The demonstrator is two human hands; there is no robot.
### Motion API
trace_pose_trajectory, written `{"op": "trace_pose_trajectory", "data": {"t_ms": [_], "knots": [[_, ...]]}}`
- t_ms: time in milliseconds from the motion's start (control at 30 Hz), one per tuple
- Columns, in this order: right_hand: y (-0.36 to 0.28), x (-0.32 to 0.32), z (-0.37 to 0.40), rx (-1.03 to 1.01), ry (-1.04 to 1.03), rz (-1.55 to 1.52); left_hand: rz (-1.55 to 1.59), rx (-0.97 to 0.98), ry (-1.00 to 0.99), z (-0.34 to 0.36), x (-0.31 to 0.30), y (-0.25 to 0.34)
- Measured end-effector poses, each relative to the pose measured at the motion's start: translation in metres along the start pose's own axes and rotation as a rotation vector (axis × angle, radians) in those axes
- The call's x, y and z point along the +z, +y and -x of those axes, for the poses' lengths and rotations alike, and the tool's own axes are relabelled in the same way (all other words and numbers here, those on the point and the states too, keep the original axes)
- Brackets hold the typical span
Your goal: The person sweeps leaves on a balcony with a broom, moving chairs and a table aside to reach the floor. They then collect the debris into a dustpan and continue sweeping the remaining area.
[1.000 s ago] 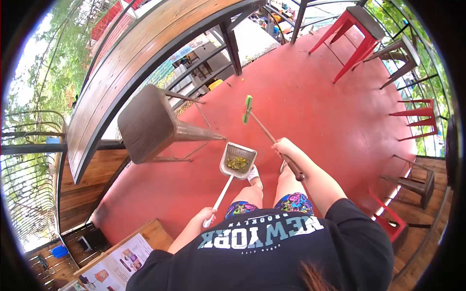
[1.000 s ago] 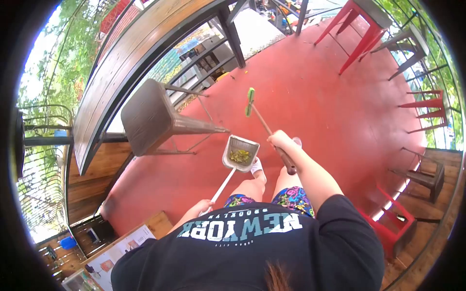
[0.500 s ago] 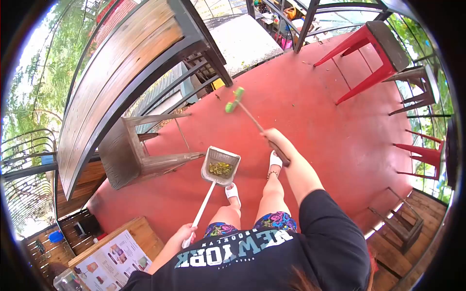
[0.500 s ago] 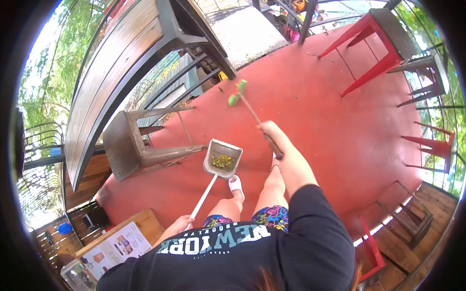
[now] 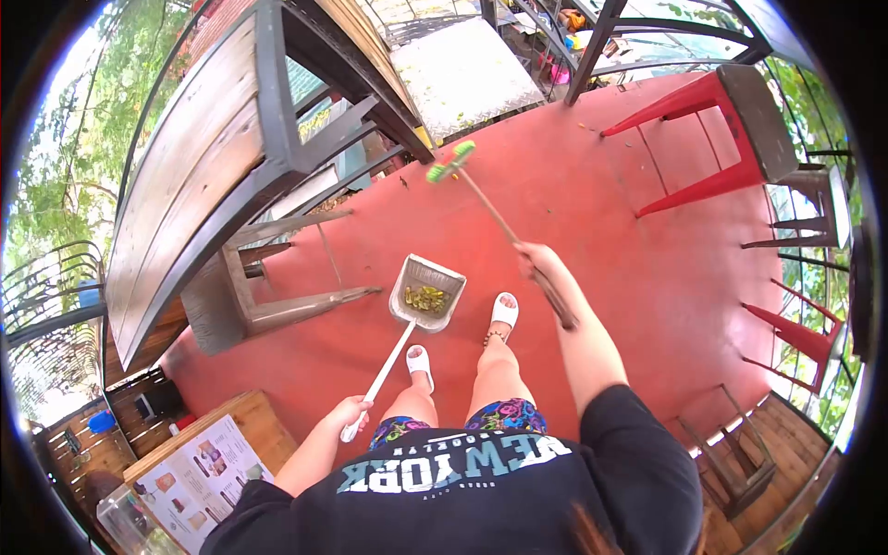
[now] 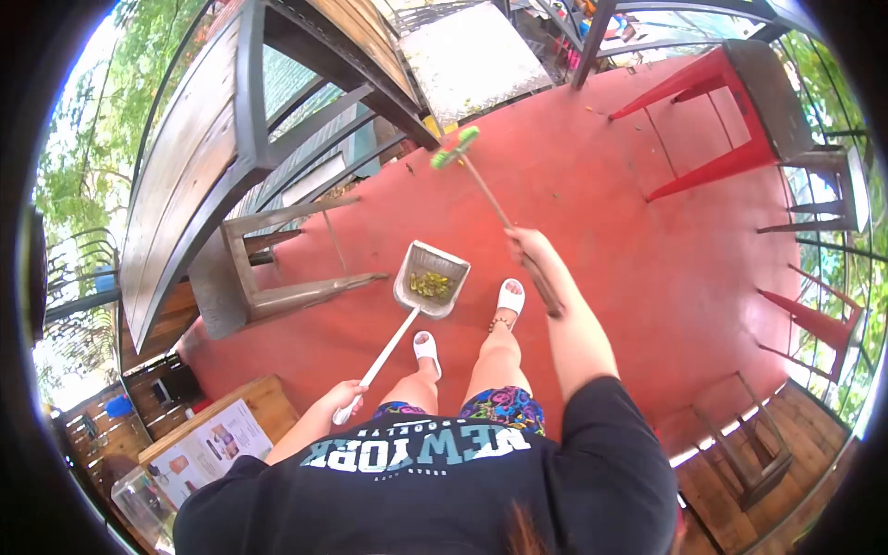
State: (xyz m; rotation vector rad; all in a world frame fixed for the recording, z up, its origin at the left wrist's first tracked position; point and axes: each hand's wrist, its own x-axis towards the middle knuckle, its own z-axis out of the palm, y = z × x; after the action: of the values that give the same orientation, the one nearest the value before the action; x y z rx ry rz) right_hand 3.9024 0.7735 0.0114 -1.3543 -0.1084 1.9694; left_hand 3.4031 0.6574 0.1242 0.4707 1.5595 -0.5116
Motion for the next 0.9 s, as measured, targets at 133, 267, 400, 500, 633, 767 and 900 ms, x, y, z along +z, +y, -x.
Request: {"op": "trace_pose_trajectory", "data": {"t_ms": [133, 267, 400, 500, 633, 767, 900], "knots": [[0.005, 0.009, -0.075, 0.109, 0.108, 0.079, 0.047, -0.005, -0.004, 0.014, 0.011, 0.025], [0.042, -0.05, 0.01, 0.073, 0.229, 0.313, -0.006, 0.033, -0.006, 0.003, 0.005, 0.056], [0.07, -0.093, 0.153, 0.176, 0.357, 0.134, 0.013, 0.024, -0.007, -0.021, -0.001, 0.082], [0.027, -0.067, 0.196, 0.225, 0.447, 0.096, 0.015, 0.025, -0.004, -0.029, 0.002, 0.094], [-0.012, -0.058, 0.155, 0.07, 0.25, 0.083, 0.026, 0.016, -0.008, -0.041, 0.003, 0.104], [-0.05, -0.055, 0.011, -0.064, 0.158, 0.086, 0.013, -0.008, 0.028, -0.028, 0.007, 0.104], [-0.082, -0.045, -0.069, 0.021, 0.224, -0.072, 0.03, -0.018, 0.044, -0.004, 0.014, 0.109]]}}
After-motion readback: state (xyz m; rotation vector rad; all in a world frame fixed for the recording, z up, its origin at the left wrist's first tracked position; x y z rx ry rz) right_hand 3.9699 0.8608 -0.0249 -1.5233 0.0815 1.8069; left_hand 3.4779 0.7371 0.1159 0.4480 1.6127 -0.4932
